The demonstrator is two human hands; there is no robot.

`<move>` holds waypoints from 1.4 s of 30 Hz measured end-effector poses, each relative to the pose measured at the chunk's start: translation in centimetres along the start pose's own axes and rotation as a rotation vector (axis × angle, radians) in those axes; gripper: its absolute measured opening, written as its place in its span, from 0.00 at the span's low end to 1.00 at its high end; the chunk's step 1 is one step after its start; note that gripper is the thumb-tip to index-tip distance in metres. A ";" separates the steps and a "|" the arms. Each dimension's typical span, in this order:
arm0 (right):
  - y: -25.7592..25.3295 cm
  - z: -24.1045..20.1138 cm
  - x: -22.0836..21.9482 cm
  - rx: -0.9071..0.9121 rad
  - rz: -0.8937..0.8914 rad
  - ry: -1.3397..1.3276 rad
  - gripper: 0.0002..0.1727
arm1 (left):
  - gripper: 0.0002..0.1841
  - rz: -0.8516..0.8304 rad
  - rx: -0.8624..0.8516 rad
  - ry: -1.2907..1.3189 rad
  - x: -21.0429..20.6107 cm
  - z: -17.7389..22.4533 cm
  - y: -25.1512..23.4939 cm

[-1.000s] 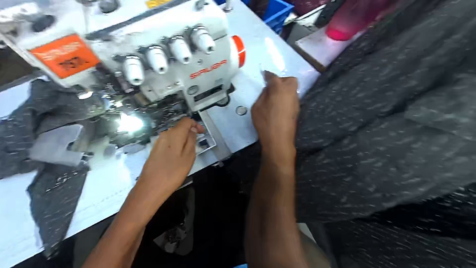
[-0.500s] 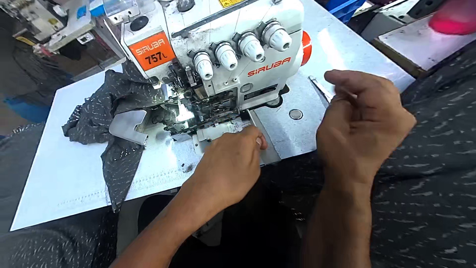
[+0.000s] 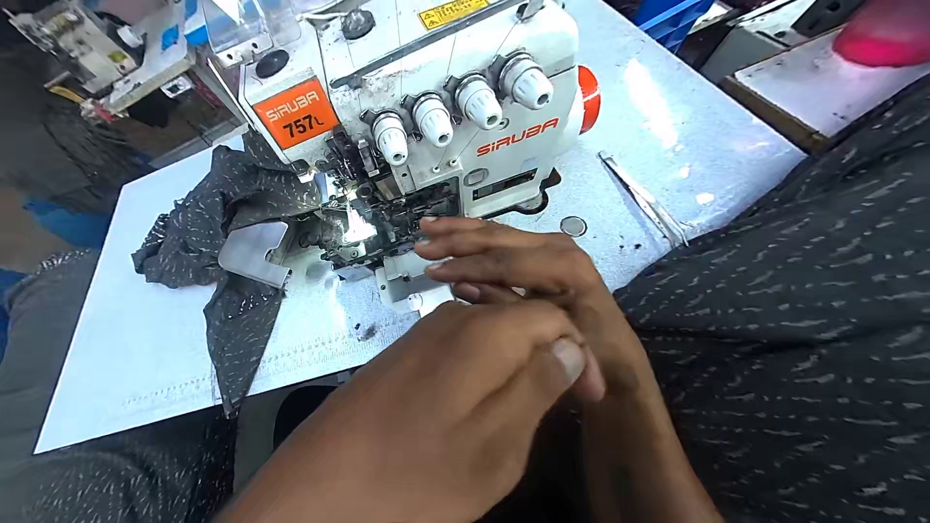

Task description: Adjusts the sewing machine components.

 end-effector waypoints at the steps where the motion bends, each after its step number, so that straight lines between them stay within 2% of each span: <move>1: 0.3 -0.3 0.1 0.034 0.036 -0.048 0.13 | 0.18 0.015 0.010 0.030 0.6 -0.3 0.8; 4: 1.0 -0.8 0.6 0.087 0.142 -0.097 0.12 | 0.17 0.139 0.115 0.042 2.4 -1.8 2.6; 8: 1.3 0.3 0.3 0.124 0.275 -0.213 0.11 | 0.16 0.261 0.213 0.069 2.9 -5.1 2.3; 14: 1.2 2.0 -2.5 0.082 0.562 -0.630 0.12 | 0.15 0.274 0.276 0.166 1.7 -7.5 0.7; 19: 0.8 2.3 -3.3 0.047 0.800 -0.760 0.09 | 0.16 0.273 0.306 0.096 1.4 -8.9 1.8; 23: 0.7 2.2 -2.8 -0.023 0.907 -0.646 0.08 | 0.18 0.372 0.387 -0.204 1.7 -12.1 7.6; 27: 0.7 1.7 -2.7 -0.072 0.898 -0.405 0.11 | 0.25 0.490 0.562 -0.811 4.3 -14.3 15.5; 28: 0.6 1.5 -2.8 -0.086 0.896 -0.341 0.12 | 0.28 0.482 0.631 -0.880 4.9 -14.2 17.0; 30: 0.6 1.3 -3.2 -0.103 0.891 -0.221 0.14 | 0.27 0.485 0.686 -0.897 5.9 -13.9 18.8; 33: 0.4 1.3 -4.0 -0.112 0.845 -0.046 0.19 | 0.28 0.564 0.653 -0.807 5.9 -12.0 18.3; 37: 0.2 0.8 -5.3 -0.165 0.747 0.162 0.36 | 0.22 0.795 0.507 -0.788 5.6 -10.3 14.3; 40: -0.2 0.7 -5.8 -0.138 0.701 0.249 0.41 | 0.27 0.797 0.420 -0.823 5.4 -8.8 11.6; 42: -0.3 0.8 -6.0 -0.116 0.663 0.307 0.42 | 0.19 0.867 0.274 -0.719 5.1 -8.1 10.0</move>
Point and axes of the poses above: each hand's wrist, its own y-axis away from the middle knuckle, its own x-axis out of the back of the hand, z = x × y, the point moved 2 cm from there along -y, towards the middle knuckle, and after that the axes turned 12 degrees about -y, right-handed, at the moved point
